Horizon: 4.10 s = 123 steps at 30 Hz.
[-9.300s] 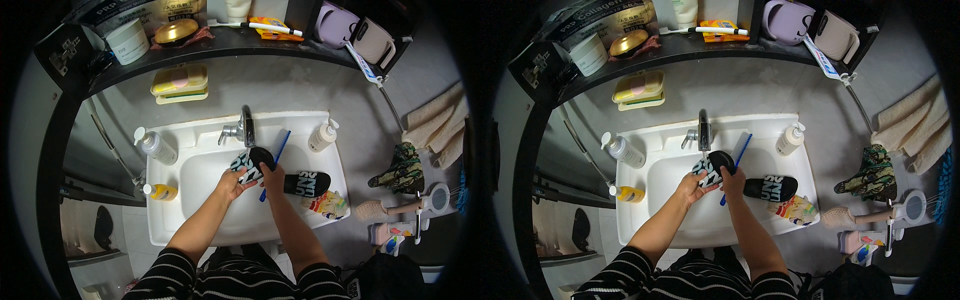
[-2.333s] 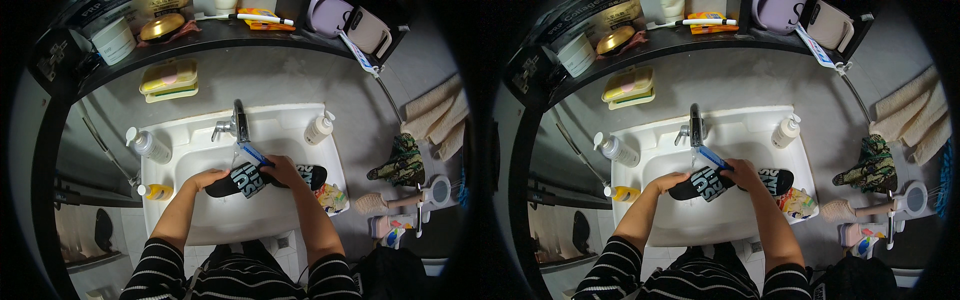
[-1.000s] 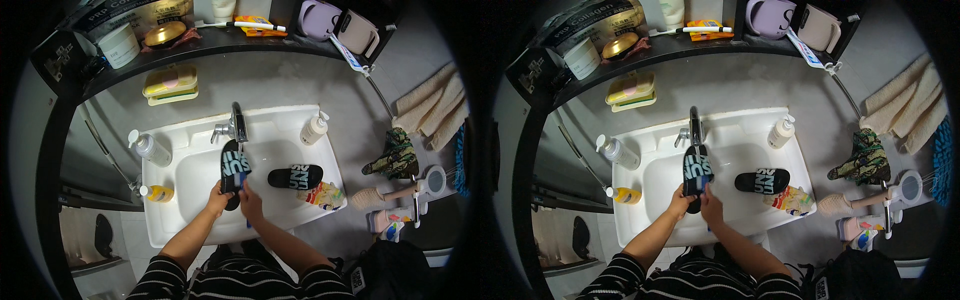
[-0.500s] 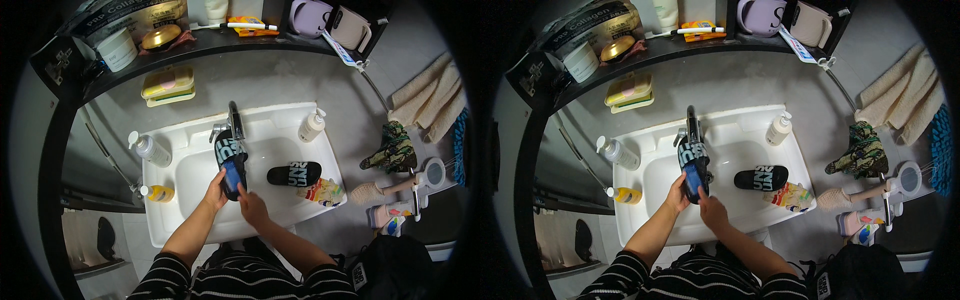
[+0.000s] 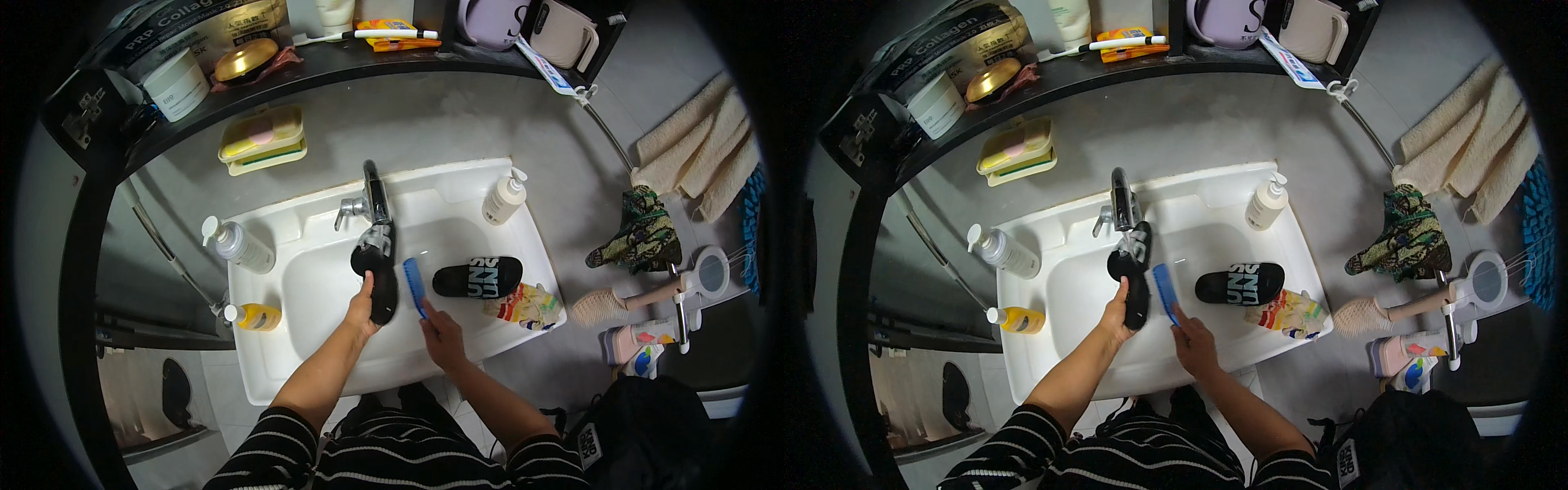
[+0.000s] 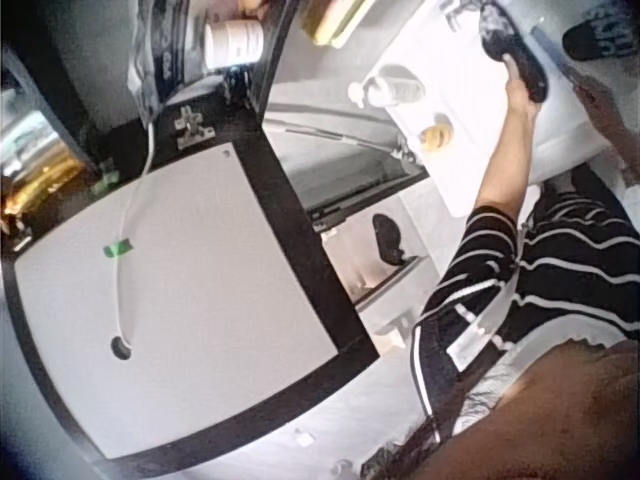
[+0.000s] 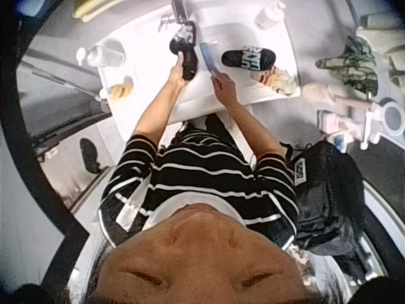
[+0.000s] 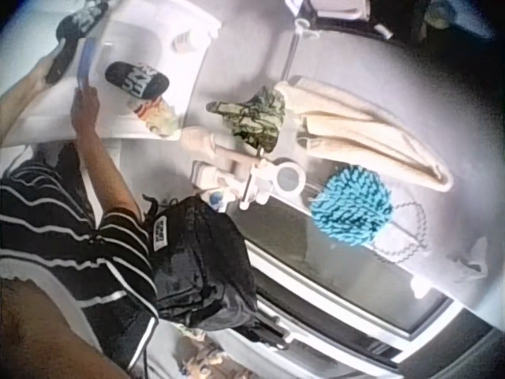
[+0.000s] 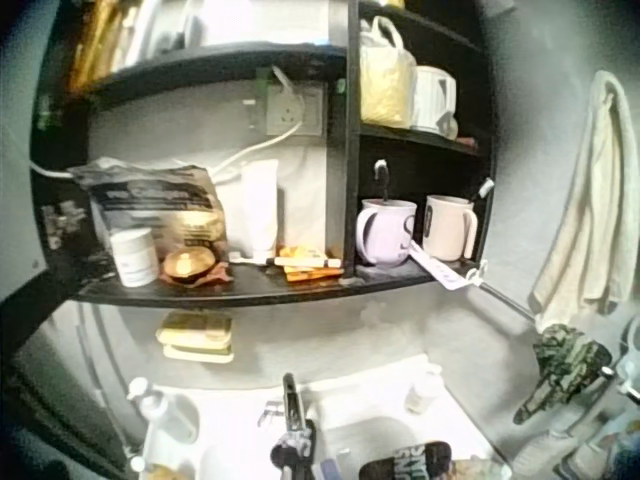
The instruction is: The person scrubs a pair of black slippers with a blue brush in a bathroom sink. They rinse the slippers under running water and then wipe the sink with a cloth.
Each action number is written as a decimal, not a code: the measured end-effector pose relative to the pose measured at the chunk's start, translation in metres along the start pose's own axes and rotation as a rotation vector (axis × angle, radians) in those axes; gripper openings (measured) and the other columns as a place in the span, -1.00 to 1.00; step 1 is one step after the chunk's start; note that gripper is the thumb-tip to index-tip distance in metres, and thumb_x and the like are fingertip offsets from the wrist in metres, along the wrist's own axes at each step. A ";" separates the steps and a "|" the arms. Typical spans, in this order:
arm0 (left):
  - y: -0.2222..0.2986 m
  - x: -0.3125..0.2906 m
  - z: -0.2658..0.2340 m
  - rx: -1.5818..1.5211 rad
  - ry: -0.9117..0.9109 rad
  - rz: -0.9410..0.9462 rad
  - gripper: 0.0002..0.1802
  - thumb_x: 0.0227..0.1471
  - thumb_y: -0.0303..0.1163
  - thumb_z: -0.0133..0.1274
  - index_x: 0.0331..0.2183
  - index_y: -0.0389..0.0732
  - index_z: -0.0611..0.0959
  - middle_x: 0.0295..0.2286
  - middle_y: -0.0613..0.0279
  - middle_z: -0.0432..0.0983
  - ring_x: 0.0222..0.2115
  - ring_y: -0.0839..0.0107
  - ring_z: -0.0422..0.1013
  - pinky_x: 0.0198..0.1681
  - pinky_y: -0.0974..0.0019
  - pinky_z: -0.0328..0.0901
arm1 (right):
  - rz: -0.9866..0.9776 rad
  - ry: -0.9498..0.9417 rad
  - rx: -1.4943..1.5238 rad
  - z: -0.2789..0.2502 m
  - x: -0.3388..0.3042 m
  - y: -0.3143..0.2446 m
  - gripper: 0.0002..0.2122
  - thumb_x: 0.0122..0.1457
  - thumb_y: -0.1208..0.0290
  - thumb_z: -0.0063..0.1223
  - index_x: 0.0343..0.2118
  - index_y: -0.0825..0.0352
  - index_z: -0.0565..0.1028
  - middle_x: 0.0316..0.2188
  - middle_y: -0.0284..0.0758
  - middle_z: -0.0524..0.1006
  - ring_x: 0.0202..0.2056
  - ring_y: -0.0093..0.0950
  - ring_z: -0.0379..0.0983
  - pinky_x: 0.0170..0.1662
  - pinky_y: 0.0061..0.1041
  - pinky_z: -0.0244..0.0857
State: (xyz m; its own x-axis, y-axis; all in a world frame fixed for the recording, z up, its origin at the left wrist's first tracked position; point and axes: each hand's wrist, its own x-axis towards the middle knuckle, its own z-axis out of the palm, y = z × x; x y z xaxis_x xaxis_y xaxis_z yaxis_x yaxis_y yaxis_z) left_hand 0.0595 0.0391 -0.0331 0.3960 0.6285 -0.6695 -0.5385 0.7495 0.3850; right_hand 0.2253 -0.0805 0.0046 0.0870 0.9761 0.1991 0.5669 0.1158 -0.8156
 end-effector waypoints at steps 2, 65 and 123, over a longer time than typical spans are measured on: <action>0.001 -0.002 0.004 -0.214 0.007 -0.186 -0.55 -0.03 0.17 -0.01 -0.53 -0.02 0.56 -0.70 0.36 0.42 -0.82 0.53 0.25 -0.83 0.49 0.14 | -0.006 -0.106 0.054 0.008 0.003 -0.008 -0.55 0.12 0.45 -0.02 0.12 0.12 0.28 -0.57 -0.19 0.38 -0.53 -0.27 0.38 -0.45 -0.33 0.27; 0.013 -0.006 -0.045 0.527 0.347 0.230 -0.13 0.00 0.24 -0.08 -0.19 -0.56 0.45 -0.33 -0.03 0.50 -0.36 0.28 0.46 -0.29 0.28 0.36 | 0.030 -0.362 -0.598 0.044 0.028 0.006 -0.55 0.21 0.20 -0.16 0.17 -0.03 0.15 -0.51 -0.20 0.44 -0.58 -0.22 0.45 -0.51 -0.20 0.35; 0.033 -0.003 -0.010 0.329 -0.020 -0.206 -0.49 0.12 0.14 -0.24 -0.53 -0.08 0.49 -0.71 0.34 0.40 -0.79 0.42 0.32 -0.81 0.35 0.22 | 0.065 -0.201 -0.092 -0.003 0.042 -0.042 -0.60 0.19 0.32 -0.09 0.11 0.03 0.28 -0.51 -0.13 0.47 -0.49 -0.15 0.41 -0.38 -0.25 0.28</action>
State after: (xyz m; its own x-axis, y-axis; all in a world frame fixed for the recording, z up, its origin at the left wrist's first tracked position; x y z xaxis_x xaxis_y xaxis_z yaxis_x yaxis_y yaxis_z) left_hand 0.0331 0.0594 -0.0247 0.4877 0.4589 -0.7426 -0.1802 0.8853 0.4288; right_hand 0.2075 -0.0444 0.0485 -0.0335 0.9990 0.0282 0.6386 0.0431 -0.7684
